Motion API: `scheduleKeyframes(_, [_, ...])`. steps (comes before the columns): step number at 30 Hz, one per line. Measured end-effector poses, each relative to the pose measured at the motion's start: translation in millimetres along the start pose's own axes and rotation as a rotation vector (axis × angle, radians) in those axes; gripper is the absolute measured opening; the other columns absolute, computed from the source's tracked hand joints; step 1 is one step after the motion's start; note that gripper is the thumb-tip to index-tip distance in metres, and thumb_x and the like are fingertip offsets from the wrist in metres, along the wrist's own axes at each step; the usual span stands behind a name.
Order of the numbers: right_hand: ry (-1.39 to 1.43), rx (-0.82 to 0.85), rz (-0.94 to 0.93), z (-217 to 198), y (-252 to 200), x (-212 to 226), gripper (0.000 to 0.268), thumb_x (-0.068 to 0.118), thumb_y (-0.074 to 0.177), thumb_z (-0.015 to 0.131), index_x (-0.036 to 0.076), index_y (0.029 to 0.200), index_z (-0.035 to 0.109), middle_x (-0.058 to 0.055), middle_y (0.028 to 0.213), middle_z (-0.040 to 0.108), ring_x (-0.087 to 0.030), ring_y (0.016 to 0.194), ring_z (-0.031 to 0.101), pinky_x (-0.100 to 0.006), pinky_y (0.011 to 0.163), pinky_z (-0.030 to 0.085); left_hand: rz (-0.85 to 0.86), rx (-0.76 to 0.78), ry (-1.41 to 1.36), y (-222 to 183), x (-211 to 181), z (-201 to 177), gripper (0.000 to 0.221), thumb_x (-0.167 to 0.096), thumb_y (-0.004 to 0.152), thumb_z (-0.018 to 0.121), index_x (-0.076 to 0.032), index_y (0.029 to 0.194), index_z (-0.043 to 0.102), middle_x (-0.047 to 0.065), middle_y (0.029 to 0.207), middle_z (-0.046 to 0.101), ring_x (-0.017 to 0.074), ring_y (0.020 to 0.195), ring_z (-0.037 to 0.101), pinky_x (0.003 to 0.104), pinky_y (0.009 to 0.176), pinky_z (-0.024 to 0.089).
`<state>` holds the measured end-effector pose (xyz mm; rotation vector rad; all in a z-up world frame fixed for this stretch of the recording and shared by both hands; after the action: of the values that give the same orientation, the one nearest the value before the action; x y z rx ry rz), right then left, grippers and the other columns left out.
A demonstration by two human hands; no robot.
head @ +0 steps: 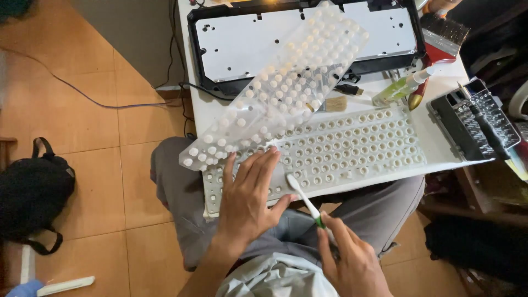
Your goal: Cleaning a rubber keyboard membrane using a toothbrush and a larger paint brush to remove debris from individual domes.
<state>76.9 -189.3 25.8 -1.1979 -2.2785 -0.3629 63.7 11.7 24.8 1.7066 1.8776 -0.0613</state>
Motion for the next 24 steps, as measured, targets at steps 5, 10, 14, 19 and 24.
scheduleKeyframes(5, [-0.01, -0.032, 0.108, -12.2, -16.0, -19.2, 0.02, 0.025, 0.093, 0.064, 0.019, 0.112, 0.069, 0.005, 0.085, 0.082, -0.01, 0.057, 0.075, -0.028, 0.055, 0.056, 0.03, 0.022, -0.062, -8.9, -8.0, 3.2, 0.093, -0.047, 0.073, 0.092, -0.007, 0.146, 0.05, 0.008, 0.143, 0.062, 0.0241, 0.133, 0.057, 0.054, 0.121, 0.03])
scheduleKeyframes(10, [-0.063, -0.059, 0.172, -18.3, 7.8, -20.7, 0.016, 0.02, 0.094, 0.065, 0.019, 0.11, 0.067, -0.001, 0.08, 0.079, -0.023, 0.045, 0.062, -0.036, 0.048, 0.047, 0.066, 0.069, -0.083, -12.9, -12.4, 10.3, 0.092, -0.053, 0.08, 0.085, -0.006, 0.149, 0.047, 0.009, 0.145, 0.061, 0.0253, 0.133, 0.056, 0.053, 0.119, 0.032])
scheduleKeyframes(14, [-0.03, -0.086, 0.192, -16.2, 38.0, -19.4, 0.016, 0.019, 0.099, 0.062, 0.012, 0.112, 0.065, -0.007, 0.069, 0.073, -0.022, 0.042, 0.054, -0.037, 0.048, 0.043, 0.029, 0.157, -0.182, -9.6, -8.5, 9.3, 0.093, -0.046, 0.081, 0.084, -0.005, 0.152, 0.04, 0.011, 0.148, 0.057, 0.0272, 0.136, 0.051, 0.054, 0.12, 0.029])
scheduleKeyframes(19, [0.012, -0.054, 0.232, -14.1, 61.3, -7.3, 0.016, 0.018, 0.101, 0.06, 0.008, 0.112, 0.062, -0.007, 0.058, 0.068, -0.018, 0.036, 0.045, -0.035, 0.042, 0.036, 0.063, 0.216, -0.221, -8.8, -1.2, -1.7, 0.102, -0.034, 0.076, 0.093, -0.004, 0.154, 0.036, 0.016, 0.16, 0.039, 0.0346, 0.147, 0.038, 0.052, 0.124, 0.03])
scheduleKeyframes(24, [-0.005, -0.113, 0.06, -13.3, 52.8, 10.4, 0.015, 0.013, 0.097, 0.066, 0.009, 0.11, 0.059, -0.011, 0.08, 0.076, -0.028, 0.052, 0.066, -0.038, 0.052, 0.05, 0.058, 0.143, -0.194, -9.6, 5.1, -15.5, 0.093, -0.041, 0.085, 0.085, 0.005, 0.151, 0.039, 0.02, 0.157, 0.044, 0.034, 0.148, 0.039, 0.048, 0.124, 0.034])
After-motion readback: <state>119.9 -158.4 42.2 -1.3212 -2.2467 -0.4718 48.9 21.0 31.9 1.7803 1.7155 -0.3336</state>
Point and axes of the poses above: each hand's wrist, its own y-axis towards the middle knuckle, its own z-axis out of the palm, x = y × z, the point moved 7 cm from there along y, towards the middle knuckle
